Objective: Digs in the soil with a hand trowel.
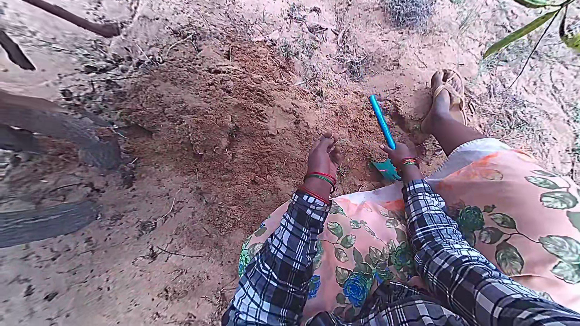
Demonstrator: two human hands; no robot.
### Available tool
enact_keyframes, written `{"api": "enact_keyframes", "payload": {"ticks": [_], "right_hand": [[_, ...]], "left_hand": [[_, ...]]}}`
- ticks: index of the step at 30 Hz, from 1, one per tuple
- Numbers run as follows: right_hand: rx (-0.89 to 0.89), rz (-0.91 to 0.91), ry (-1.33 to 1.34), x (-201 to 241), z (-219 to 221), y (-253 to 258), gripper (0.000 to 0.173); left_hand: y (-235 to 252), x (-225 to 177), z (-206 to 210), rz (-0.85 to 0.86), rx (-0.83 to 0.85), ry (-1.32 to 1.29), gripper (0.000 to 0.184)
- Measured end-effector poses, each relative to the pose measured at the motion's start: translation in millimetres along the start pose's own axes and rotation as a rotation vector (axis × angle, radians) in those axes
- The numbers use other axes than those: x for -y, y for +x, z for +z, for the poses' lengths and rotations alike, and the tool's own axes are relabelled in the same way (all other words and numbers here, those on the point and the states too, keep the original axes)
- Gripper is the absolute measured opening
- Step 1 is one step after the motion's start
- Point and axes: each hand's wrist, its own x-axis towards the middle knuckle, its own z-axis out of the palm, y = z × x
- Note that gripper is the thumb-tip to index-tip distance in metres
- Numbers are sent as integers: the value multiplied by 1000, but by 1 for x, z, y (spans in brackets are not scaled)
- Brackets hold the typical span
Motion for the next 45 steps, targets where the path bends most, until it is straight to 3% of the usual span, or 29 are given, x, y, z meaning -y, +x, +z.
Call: {"api": "enact_keyframes", "payload": {"ticks": [3, 5, 9, 12, 16, 19, 23, 26, 28, 30, 31, 33, 35, 37, 39, 41, 43, 45], "right_hand": [[64, -7, 137, 33, 4, -10, 56], [56, -9, 431, 63, 10, -27, 47], [112, -40, 1061, 110, 19, -56, 28], [81, 73, 1457, 129, 37, -68, 16], [44, 272, 1660, 114, 67, -61, 34], [81, 292, 1592, 93, 77, -52, 42], [169, 311, 1402, 87, 67, -56, 47], [223, 280, 1283, 87, 66, -59, 46], [291, 167, 930, 85, 61, -62, 52], [282, -36, 274, 90, 39, -69, 59], [200, -141, -22, 97, 28, -69, 53], [62, -357, -310, 105, 8, -69, 35], [35, -515, -391, 115, -8, -75, 72], [-41, -605, -394, 117, -13, -77, 85], [-148, -716, -360, 107, -9, -75, 76], [-116, -759, -344, 100, 3, -75, 60], [-44, -686, -344, 93, 17, -84, 42], [-23, -607, -307, 81, 30, -93, 41]], "left_hand": [[4, -1, -5, -11, -23, 21, 18], [12, -2, -6, -10, -24, 69, 21], [19, -3, -11, -27, 93, 501, 36], [25, 3, -13, -58, 271, 817, 53], [34, 13, -13, 145, 277, 1251, 58], [42, 16, -16, 179, 262, 1373, 50], [62, 23, -17, 277, 289, 1316, 38], [76, 35, -22, 234, 322, 1265, 37], [81, 39, -27, 205, 285, 1213, 38], [83, 34, -29, 215, 231, 1167, 36], [81, 28, -28, 226, 211, 1145, 35], [70, 17, -20, 259, 189, 1122, 35], [58, 7, -11, 301, 168, 1098, 35], [45, -6, -7, 319, 153, 1085, 34], [29, -22, -7, 329, 159, 1110, 32], [15, -37, -12, 355, 203, 1148, 29], [5, -41, -17, 371, 256, 1186, 27], [4, -39, -18, 422, 263, 1125, 33]]}}
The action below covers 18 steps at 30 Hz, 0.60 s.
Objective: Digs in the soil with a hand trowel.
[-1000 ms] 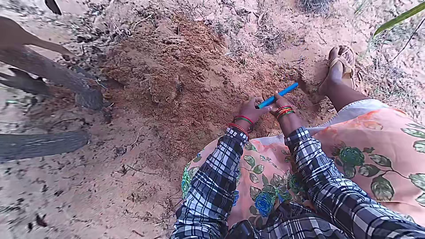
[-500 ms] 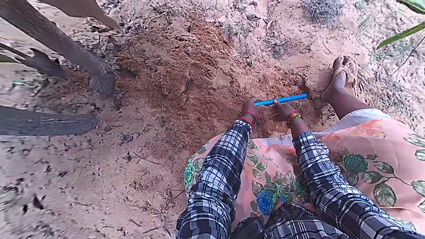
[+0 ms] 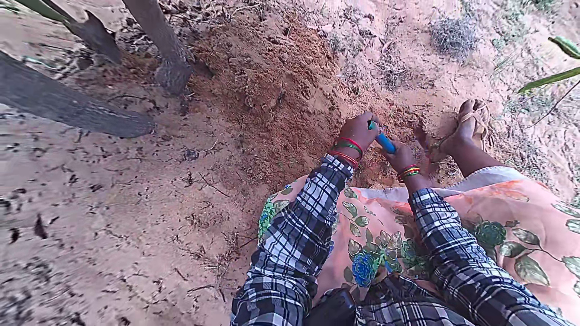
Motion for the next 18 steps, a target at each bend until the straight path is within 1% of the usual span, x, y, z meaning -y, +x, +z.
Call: {"api": "enact_keyframes", "payload": {"ticks": [2, 4, 6, 7, 9, 11, 12, 13, 14, 15, 16, 17, 18], "right_hand": [[-89, 20, 40, 2, 10, -9, 43], [-225, 0, 112, 13, 5, -14, 43], [-435, -92, 293, 27, -13, -11, 38], [-541, -163, 431, 36, -24, -6, 32], [-672, -303, 756, 60, -51, -1, 21], [-695, -435, 1021, 74, -66, 3, 25], [-700, -468, 1082, 73, -65, 5, 27], [-701, -463, 1058, 64, -58, 5, 28], [-686, -408, 934, 46, -44, 3, 27], [-631, -308, 710, 20, -25, -2, 27], [-491, -170, 431, -9, -6, -9, 31], [-250, -13, 195, -30, 8, -18, 36], [-6, 144, 29, -47, 21, -21, 36]], "left_hand": [[1, -1, -2, 55, -167, -180, 43], [0, -2, -12, 131, -435, -351, 48], [1, 0, -22, 247, -750, -519, 46], [0, -1, -30, 285, -857, -596, 45], [-3, -3, -43, 316, -995, -699, 47], [-6, -5, -50, 326, -1073, -742, 48], [-7, -5, -52, 322, -1088, -738, 49], [-8, -5, -52, 313, -1093, -733, 50], [-7, -5, -51, 305, -1091, -741, 51], [-5, -4, -49, 289, -1081, -750, 52], [-5, -4, -46, 258, -1060, -756, 54], [-6, -5, -44, 221, -1023, -768, 57], [-6, -5, -41, 200, -988, -777, 59]]}}
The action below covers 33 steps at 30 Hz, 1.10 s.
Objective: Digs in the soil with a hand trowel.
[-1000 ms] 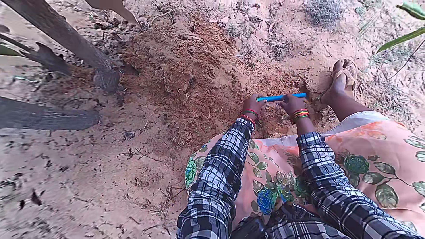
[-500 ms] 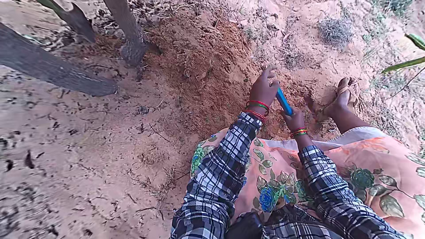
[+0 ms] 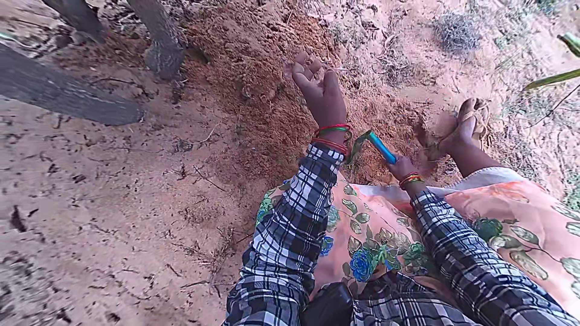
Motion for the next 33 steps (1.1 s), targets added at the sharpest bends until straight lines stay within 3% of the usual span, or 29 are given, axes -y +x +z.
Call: {"api": "enact_keyframes", "payload": {"ticks": [2, 6, 8, 10, 12, 14, 16, 18, 19, 21, 25, 29, 31, 33], "right_hand": [[116, 182, -98, -20, 14, 4, 38], [-85, 53, -52, -4, -5, 9, 41], [-333, -89, 155, 15, -22, 19, 42], [-546, -222, 544, 42, -32, 30, 33], [-616, -354, 883, 68, -42, 31, 29], [-616, -428, 879, 63, -36, 28, 28], [-487, -348, 460, 20, -15, 19, 31], [-45, -144, 31, -16, 4, 5, 33], [108, -44, -70, -28, 16, 4, 34], [177, 61, -122, -29, 18, 5, 34], [-94, -144, -60, 9, -13, 13, 36], [-517, -430, 620, 72, -39, 21, 28], [-543, -538, 928, 91, -41, 19, 25], [-523, -540, 848, 67, -28, 19, 24]], "left_hand": [[-3, 4, 1, -32, 38, 3, 63], [-5, 9, 1, -69, 60, 43, 63], [-5, 5, 4, -87, 67, 42, 62], [-5, 6, 4, -88, 51, 48, 61], [-5, 8, 4, -81, 51, 53, 60], [-5, 11, 5, -69, 66, 51, 62], [-5, 14, 7, -87, 74, 62, 62], [-7, 15, 6, -113, 73, 72, 62], [-8, 15, 6, -128, 79, 56, 63], [-8, 16, 5, -142, 91, 41, 64], [-10, 18, 6, -153, 109, 54, 65], [-7, 10, 5, -108, 47, 22, 62], [-6, 10, 5, -90, 30, 6, 64], [-5, 10, 5, -82, 26, -2, 65]]}}
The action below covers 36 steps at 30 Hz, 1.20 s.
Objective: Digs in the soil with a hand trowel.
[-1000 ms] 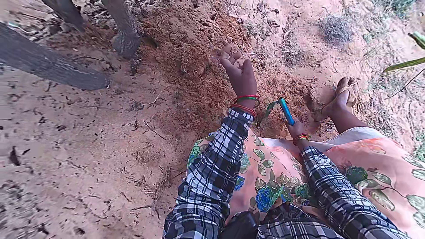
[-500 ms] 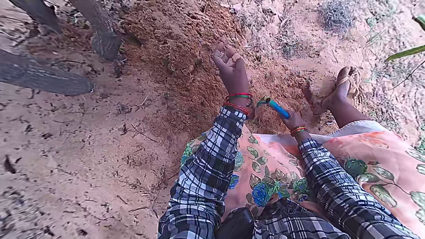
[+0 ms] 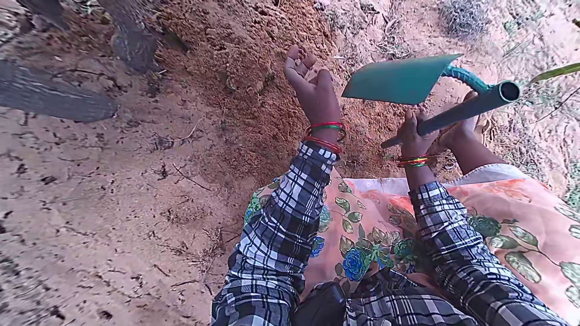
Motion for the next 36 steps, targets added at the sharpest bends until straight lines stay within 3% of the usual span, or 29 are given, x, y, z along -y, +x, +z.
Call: {"api": "enact_keyframes", "payload": {"ticks": [2, 4, 6, 8, 12, 14, 16, 18, 20, 23, 24, 26, 30, 33, 36], "right_hand": [[259, 161, -528, -32, -36, -29, 32], [698, 610, -928, -52, -56, -46, 42], [757, 865, -1002, -68, -65, -55, 50], [718, 791, -986, -57, -58, -48, 42], [582, 411, -891, -12, -27, -11, 38], [364, 215, -667, 13, -10, 5, 38], [161, 47, -276, 20, 6, 13, 30], [92, -25, -62, 11, 10, 10, 27], [214, 42, -344, -16, -19, -11, 30], [774, 612, -954, -52, -60, -43, 39], [819, 777, -1042, -63, -67, -52, 47], [755, 806, -1046, -67, -65, -51, 46], [656, 497, -1029, -26, -42, -9, 38], [284, 228, -762, 2, -23, 25, 40], [-46, 80, -247, 5, 2, 46, 28]], "left_hand": [[0, 0, 0, -2, -7, 2, 66], [-1, 0, -1, -23, 0, 11, 65], [-3, 0, -1, -46, 27, 12, 64], [-4, 1, -1, -49, 36, 26, 65], [-5, 2, 1, -48, 49, 17, 65], [-2, 3, 1, -18, 12, 1, 65], [-2, -1, 0, -15, -12, 5, 64], [-1, -2, 0, -1, -29, 12, 64], [0, 0, 0, 22, -35, 5, 66], [0, 0, 0, 10, -47, -8, 69], [-1, 0, -1, 4, -43, -8, 71], [0, 1, -2, 1, -44, -7, 74], [-3, 4, 0, -1, -18, 11, 75], [0, 3, 1, -8, -28, -1, 73], [-3, 1, 2, -23, -14, 8, 72]]}}
